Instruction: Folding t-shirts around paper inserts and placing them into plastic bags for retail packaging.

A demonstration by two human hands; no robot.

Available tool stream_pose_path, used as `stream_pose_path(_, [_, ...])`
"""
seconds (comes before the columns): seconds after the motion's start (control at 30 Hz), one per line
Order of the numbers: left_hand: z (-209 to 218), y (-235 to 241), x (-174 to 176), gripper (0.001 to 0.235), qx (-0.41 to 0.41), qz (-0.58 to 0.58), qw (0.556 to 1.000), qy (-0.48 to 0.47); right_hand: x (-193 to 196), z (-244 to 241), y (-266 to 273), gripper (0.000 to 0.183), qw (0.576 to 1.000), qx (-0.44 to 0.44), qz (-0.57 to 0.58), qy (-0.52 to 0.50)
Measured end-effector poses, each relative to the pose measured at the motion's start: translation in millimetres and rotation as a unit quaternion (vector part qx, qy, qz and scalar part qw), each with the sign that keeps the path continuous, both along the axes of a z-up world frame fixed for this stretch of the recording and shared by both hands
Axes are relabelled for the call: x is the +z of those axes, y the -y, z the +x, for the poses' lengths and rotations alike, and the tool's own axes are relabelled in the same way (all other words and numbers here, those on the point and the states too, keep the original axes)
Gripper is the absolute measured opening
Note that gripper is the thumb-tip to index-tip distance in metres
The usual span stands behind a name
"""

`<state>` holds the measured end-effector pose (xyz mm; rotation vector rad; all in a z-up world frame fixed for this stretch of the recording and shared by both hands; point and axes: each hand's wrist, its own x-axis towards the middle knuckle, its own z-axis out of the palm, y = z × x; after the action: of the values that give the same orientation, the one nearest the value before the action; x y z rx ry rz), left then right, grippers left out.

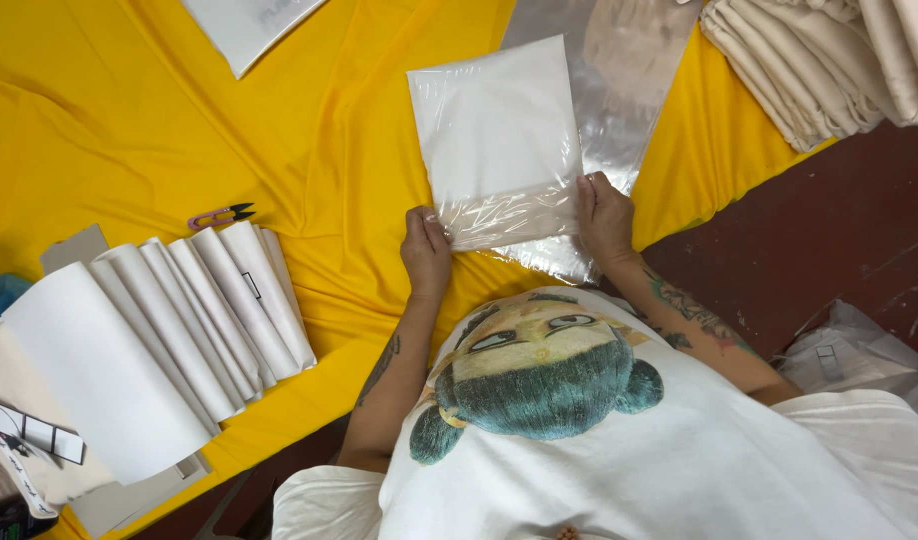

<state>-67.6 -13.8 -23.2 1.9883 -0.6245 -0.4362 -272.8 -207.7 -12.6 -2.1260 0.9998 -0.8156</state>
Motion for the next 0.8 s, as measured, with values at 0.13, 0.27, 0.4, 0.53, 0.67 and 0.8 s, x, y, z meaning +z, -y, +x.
stream_pose_path(0.13, [3,7,-10,0.015,0.027,0.095,0.993,0.069,9,9,6,0.035,0.995,-0.015,0.044,-0.084])
stream_pose_path(0.27, [15,13,-18,0.019,0.018,0.146,0.987,0.070,10,14,15,0.035,0.987,-0.011,0.068,-0.144])
stream_pose_path(0.4, [16,11,32,0.021,-0.021,0.102,0.993,-0.047,8,12,13,0.036,0.986,-0.019,0.083,-0.146])
stream_pose_path(0.53, [25,14,29,0.017,-0.072,0.035,0.997,-0.017,7,10,9,0.035,0.989,-0.025,0.096,-0.109])
stream_pose_path(0.67, [37,24,13,0.012,-0.116,-0.015,0.972,0.205,11,13,7,0.031,0.990,-0.028,0.112,-0.076])
stream_pose_path(0.8, [36,34,-14,0.012,-0.094,0.039,0.975,0.198,17,16,12,0.027,0.987,-0.032,0.135,-0.081])
